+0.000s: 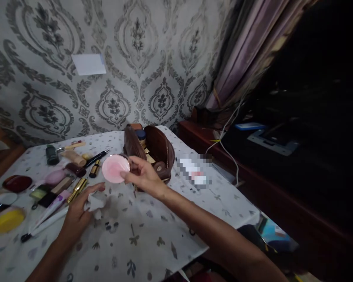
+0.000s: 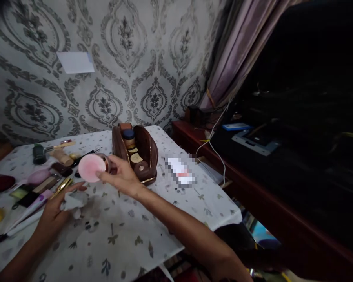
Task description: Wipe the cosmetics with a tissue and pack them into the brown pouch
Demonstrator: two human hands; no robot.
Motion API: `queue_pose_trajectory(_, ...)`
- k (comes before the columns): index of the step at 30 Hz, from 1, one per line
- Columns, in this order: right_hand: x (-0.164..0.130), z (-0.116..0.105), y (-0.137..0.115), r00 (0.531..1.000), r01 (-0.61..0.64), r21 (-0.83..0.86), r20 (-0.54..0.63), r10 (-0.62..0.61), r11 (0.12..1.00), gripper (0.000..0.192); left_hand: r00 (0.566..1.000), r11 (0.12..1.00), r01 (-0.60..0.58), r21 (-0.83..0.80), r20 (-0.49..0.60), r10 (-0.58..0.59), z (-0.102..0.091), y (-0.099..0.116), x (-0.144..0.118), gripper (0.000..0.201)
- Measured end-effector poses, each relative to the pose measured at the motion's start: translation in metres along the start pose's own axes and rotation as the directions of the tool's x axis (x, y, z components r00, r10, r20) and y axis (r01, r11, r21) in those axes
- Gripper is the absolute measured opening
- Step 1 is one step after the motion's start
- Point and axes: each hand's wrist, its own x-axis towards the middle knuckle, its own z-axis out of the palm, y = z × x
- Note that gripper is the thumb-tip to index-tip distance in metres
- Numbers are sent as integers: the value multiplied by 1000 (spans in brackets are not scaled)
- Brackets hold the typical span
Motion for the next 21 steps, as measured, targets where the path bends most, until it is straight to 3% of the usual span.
queue_pose_trajectory(4,13,-28,-36,985,129,-91,-101,-138,987,46,999,999,36,-32,30,-35,0,4,1,35)
queue_pose_trajectory(6,25,-46,-51,958,174,-288,-172,-230,942,40,997,996,82,-38,8,-82,0,10,1,31)
queue_pose_trajectory(8,39,-63,-65,922,133,-619,-209,-326,774,31,993,993,113,-45,-13,-114,2,14,2,29)
queue_pose_trajectory(10,54,-76,-76,917,19,-897,-161,-366,442,25,990,989,138,-53,-18,-139,3,15,1,30)
queue_pose_trajectory(12,65,-82,-84,949,-75,-985,-119,-292,158,21,987,985,161,-58,-4,-161,5,13,0,32)
queue_pose_trajectory(13,70,-83,-86,965,-102,-992,-115,-234,68,22,986,984,167,-59,9,-167,5,10,0,34)
queue_pose_trajectory(17,81,-81,-83,992,-129,-983,-125,-35,-132,38,983,983,176,-54,56,-173,7,-1,-2,39)
queue_pose_trajectory(21,92,-83,-71,991,-115,-973,-127,46,-202,40,982,986,161,-40,102,-156,9,-8,-2,41)
